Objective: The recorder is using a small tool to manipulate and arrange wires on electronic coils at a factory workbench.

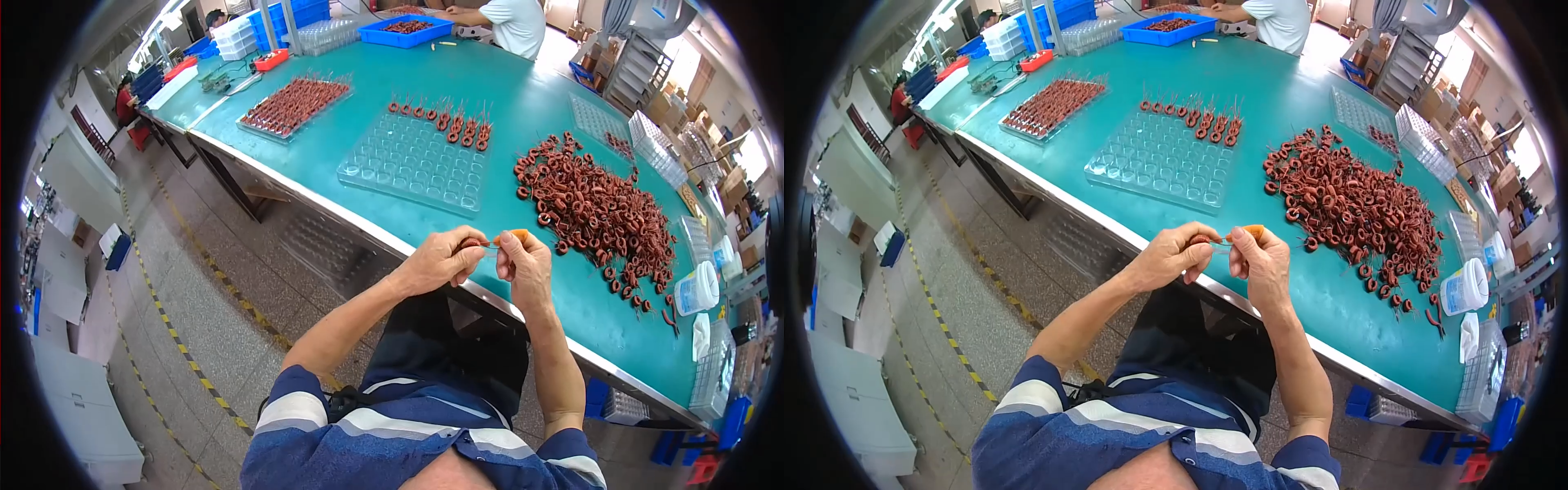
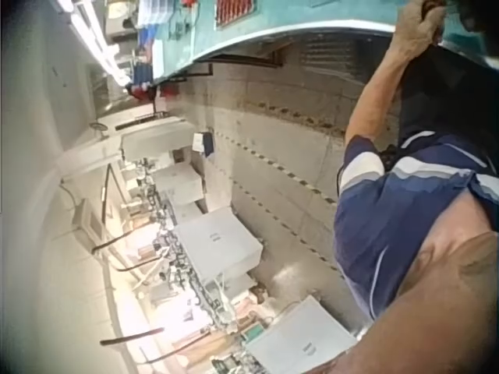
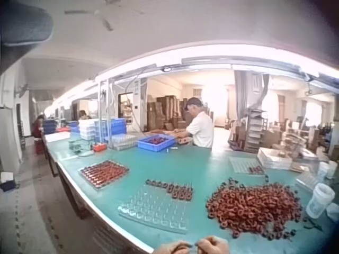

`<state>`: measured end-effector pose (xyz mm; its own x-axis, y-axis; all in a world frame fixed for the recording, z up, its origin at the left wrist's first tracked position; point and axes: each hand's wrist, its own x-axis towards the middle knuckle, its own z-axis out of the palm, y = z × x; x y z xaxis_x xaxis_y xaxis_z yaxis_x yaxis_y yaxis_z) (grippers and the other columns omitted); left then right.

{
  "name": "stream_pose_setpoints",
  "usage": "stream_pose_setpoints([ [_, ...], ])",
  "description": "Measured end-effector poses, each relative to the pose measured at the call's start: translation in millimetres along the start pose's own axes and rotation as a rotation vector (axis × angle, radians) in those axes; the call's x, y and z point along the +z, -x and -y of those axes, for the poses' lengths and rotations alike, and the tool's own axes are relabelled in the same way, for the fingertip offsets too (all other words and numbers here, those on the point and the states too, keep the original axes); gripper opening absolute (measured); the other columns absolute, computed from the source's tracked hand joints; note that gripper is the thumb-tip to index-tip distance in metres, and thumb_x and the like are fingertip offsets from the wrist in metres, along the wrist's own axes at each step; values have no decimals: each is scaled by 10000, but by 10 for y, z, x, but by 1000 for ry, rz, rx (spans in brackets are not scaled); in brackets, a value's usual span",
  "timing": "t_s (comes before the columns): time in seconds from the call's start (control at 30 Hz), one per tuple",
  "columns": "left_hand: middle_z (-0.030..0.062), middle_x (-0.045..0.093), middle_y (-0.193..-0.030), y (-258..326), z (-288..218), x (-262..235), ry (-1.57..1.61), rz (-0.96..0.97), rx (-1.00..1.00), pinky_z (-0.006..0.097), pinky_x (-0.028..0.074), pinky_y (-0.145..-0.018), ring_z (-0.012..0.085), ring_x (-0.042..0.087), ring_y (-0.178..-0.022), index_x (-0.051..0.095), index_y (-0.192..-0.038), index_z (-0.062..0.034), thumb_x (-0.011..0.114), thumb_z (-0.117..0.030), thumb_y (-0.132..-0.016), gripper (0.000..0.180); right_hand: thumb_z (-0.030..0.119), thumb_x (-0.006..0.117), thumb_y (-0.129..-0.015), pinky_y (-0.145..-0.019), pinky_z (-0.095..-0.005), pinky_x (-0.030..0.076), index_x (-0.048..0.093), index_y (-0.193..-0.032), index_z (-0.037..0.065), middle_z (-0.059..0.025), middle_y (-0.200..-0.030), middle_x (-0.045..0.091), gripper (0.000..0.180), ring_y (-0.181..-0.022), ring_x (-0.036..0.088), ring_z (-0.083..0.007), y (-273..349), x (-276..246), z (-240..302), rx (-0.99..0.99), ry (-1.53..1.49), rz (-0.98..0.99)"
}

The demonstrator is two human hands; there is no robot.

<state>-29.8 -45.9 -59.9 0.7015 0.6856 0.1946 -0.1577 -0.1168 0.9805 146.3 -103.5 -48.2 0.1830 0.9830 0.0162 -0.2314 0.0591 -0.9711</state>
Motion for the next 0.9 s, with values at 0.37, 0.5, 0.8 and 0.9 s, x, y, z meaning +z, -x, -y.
stream_pose_setpoints([
  [0.37, 19, 500, -639, -109, -32, 183, 236, -214, 54, 236, 401, -427, 90, 499, -479, 536, -984, 13, 523, -148, -965, 162, 209, 594, -945, -499, -212, 425, 620, -1000, -37, -61, -731, 620, 254, -562, 573, -104, -91, 60, 112, -219, 64, -39],
  [0.5, 28, 498, -637, -108, 53, 153, 284, -257, 11, 249, 416, -438, 107, 507, -483, 533, -990, 9, 516, -171, -974, 181, 297, 562, -965, -477, -189, 391, 589, -1043, -33, -46, -706, 605, 340, -547, 545, -75, -45, -78, 104, -266, 173, -240],
  [0.8, 56, 552, -716, -129, -31, 153, -383, -250, 164, 270, 434, -542, 106, 515, -602, 512, -1136, -7, 512, -169, -976, 227, 271, 625, -925, -434, -190, 379, 637, -853, 2, -21, -650, 604, 279, -500, 543, -70, -2, 90, 44, -50, 60, 5],
  [0.9, 82, 561, -784, -119, -130, 31, -482, -196, 316, 308, 467, -608, 162, 549, -669, 505, -1171, -39, 546, -160, -958, 249, 246, 626, -921, -442, -187, 378, 636, -841, 11, -11, -635, 592, 248, -505, 537, -68, -23, 67, 109, 50, -67, 60],
])
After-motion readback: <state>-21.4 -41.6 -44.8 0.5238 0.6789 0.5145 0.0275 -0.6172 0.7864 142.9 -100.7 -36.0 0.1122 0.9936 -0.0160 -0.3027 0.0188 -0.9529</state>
